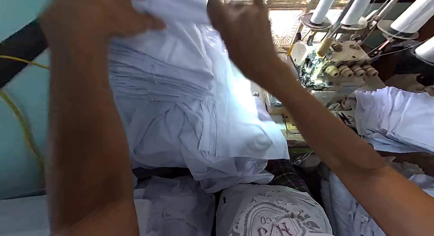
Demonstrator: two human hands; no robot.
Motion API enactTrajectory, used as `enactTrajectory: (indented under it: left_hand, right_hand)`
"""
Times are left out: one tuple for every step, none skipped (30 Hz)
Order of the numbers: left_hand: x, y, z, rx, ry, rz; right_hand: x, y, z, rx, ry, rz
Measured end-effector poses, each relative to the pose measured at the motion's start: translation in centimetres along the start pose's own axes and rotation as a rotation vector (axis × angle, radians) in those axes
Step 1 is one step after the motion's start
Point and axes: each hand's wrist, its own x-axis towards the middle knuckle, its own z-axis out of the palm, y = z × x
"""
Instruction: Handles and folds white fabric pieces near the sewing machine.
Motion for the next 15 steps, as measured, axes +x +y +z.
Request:
enactTrajectory:
  left_hand:
    - [-1.2,-0.1,1.7,0.010,-0.053,-0.084]
    - [-2.4,-0.2,3.4,0.007,-0.084,-0.167]
    - [-3.4,-0.2,4.9,0.008,-0.094,-0.229]
    - [-4.1,-0.3,5.9,-0.006,-0.097,-0.272]
    - [-4.5,-0.4,6.5,0.003,-0.089,-0.294]
    - [-4.7,-0.6,7.0,0.018,-0.063,-0.289]
    - [-4.9,-0.7,7.5,0.028,-0.014,-0.268]
    - [-5.2,-0.7,8.1,0.022,0.048,-0.242]
    - [-5.4,-0.6,8.6,0.010,0.117,-0.223]
    - [-5.6,-0.6,9.3,0.009,0.203,-0.196]
    - [-5.8,-0.4,10.1,0.016,0.283,-0.170]
    - [-6.2,-0.1,10.8,0.006,0.335,-0.159]
    - [-6.7,0.1,11.6,-0.001,0.376,-0.153]
    - [-7.3,0.4,12.3,0.002,0.404,-0.149]
    - [-8.0,0.6,13.0,0.012,0.435,-0.138]
  right_hand:
    - [0.2,-3.1,-0.1,0.091,-0.239,0.115]
    - [-0.4,-4.8,0.9,0.158,-0.373,0.154]
    - [-1.7,-5.7,2.4,0.213,-0.425,0.138]
    - [-3.3,-6.1,3.6,0.248,-0.442,0.096]
    - [-4.6,-6.3,4.2,0.275,-0.469,0.064]
    - [-5.7,-6.5,4.4,0.298,-0.494,0.043]
    - [-6.9,-6.7,4.1,0.319,-0.488,0.029]
    - [-8.3,-7.0,3.7,0.340,-0.448,0.014]
    - [-10.2,-7.4,3.3,0.342,-0.390,-0.007]
    - [-12.5,-7.9,2.8,0.334,-0.350,-0.028]
    - [-15.2,-8.6,2.3,0.341,-0.329,-0.039]
    - [-17.8,-9.2,2.2,0.351,-0.304,-0.048]
    - [-20.1,-10.0,2.2,0.356,-0.294,-0.051]
    - [-22.3,-10.7,2.3,0.347,-0.292,-0.047]
    - [-24.1,-11.3,2.5,0.317,-0.286,-0.034]
